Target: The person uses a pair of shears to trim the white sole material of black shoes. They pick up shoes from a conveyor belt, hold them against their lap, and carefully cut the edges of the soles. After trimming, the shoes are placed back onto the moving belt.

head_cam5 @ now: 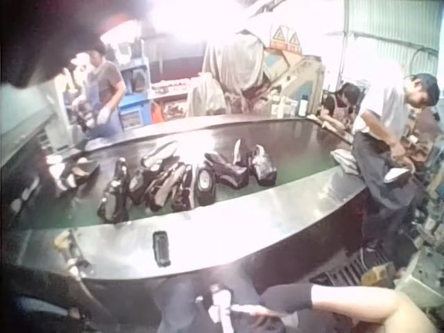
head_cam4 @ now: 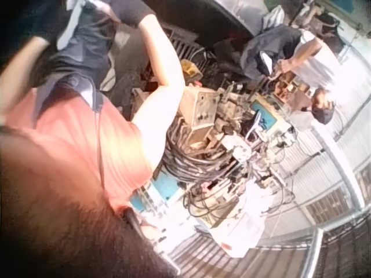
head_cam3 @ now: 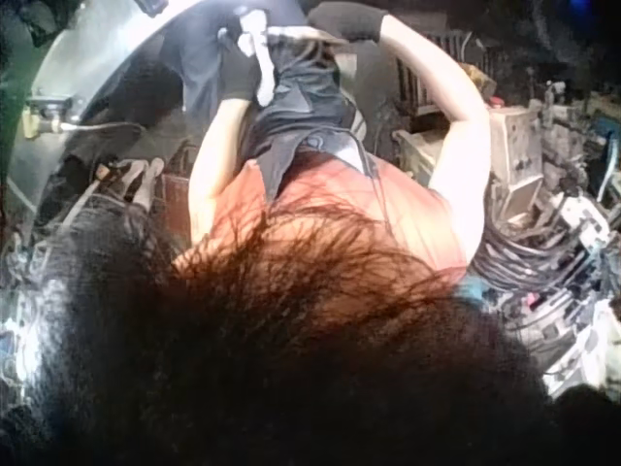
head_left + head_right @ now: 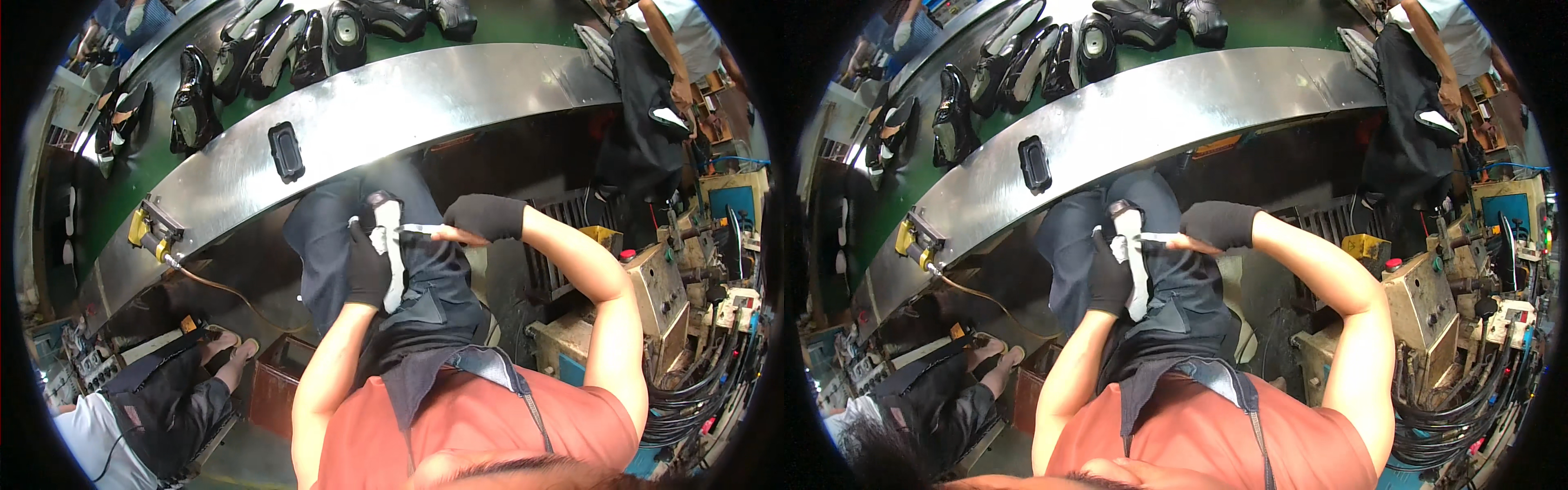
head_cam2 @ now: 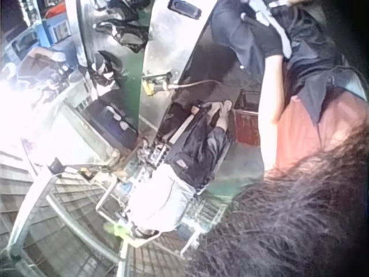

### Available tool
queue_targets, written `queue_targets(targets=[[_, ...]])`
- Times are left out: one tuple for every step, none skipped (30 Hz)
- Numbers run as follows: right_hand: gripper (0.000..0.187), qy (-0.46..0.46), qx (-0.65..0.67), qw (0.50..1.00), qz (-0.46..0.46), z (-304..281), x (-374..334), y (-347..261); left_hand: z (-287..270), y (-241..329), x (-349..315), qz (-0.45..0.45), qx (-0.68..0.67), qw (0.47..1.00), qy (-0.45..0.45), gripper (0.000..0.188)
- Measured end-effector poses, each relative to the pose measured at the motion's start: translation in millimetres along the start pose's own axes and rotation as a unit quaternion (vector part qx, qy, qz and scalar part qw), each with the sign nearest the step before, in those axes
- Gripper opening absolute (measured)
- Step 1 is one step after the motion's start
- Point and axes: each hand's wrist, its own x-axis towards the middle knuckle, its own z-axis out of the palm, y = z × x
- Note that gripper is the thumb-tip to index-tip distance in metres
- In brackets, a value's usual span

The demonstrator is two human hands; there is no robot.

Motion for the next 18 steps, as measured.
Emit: queue_targets(targets=[[0.049,0.061,-0.026,0.997,-0.029,-6.1,-4.3,-11.0,-9.9,5.5,6.2,-0.035,0.017,0.999,-0.021,0.062],[0.048,0.122,-0.052,0.989,-0.059,-5.3,-10.0,-25.8,-9.4,-6.3,10.2,-0.043,-0.021,0.999,-0.026,0.065],[0.047,0.175,-0.072,0.978,-0.091,0.3,-16.5,-44.4,-7.1,-31.7,10.1,0.009,-0.018,0.999,-0.046,0.068],[0.046,0.218,-0.007,0.967,-0.13,5.5,-18.4,-65.0,-2.2,-65.0,7.1,0.056,-0.014,0.996,-0.069,0.072],[0.043,0.28,0.087,0.93,-0.219,29.7,-8.0,-52.8,6.1,-66.6,1.0,0.094,-0.042,0.992,-0.066,0.076],[0.046,0.288,0.108,0.927,-0.215,65.4,6.2,-22.2,11.5,-51.7,-13.0,0.127,-0.084,0.988,-0.031,0.081],[0.049,0.291,0.135,0.922,-0.216,98.4,15.3,-1.0,11.2,-45.2,-33.0,0.141,-0.105,0.984,-0.002,0.085],[0.051,0.248,0.156,0.944,-0.15,114.2,17.2,3.3,8.4,-44.5,-55.1,0.144,-0.112,0.983,0.026,0.09],[0.052,0.207,0.169,0.96,-0.086,121.6,15.9,10.1,4.2,-39.3,-73.8,0.141,-0.104,0.983,0.05,0.085],[0.053,0.164,0.183,0.969,-0.02,127.6,14.7,11.4,9.5,-58.2,-88.1,0.019,-0.312,0.95,0.006,0.078],[0.053,0.149,0.215,0.965,-0.001,132.9,12.1,10.1,21.3,-87.3,-99.9,-0.103,-0.504,0.856,-0.044,0.071],[0.053,0.136,0.245,0.96,0.02,134.1,8.9,9.5,22.5,-85.6,-98.0,-0.156,-0.574,0.801,-0.065,0.065],[0.053,0.125,0.275,0.952,0.042,134.6,6.5,8.5,23.7,-83.9,-96.0,-0.215,-0.635,0.738,-0.079,0.06],[0.055,0.078,0.299,0.948,0.078,131.3,4.6,9.5,28.7,-81.5,-86.2,-0.214,-0.603,0.766,-0.066,0.056],[0.054,0.065,0.297,0.949,0.082,121.2,4.0,7.7,29.1,-71.9,-77.4,-0.208,-0.571,0.792,-0.049,0.053],[0.053,0.049,0.295,0.95,0.086,111.3,3.4,3.6,38.4,-80.3,-74.8,-0.118,-0.409,0.905,0.016,0.052],[0.053,0.034,0.293,0.952,0.089,102.6,1.4,-3.1,49.0,-91.4,-70.8,-0.024,-0.226,0.971,0.08,0.051],[0.051,0.066,0.261,0.962,0.044,93.0,-3.4,-13.2,55.3,-96.8,-65.5,-0.006,-0.253,0.965,0.074,0.047]])
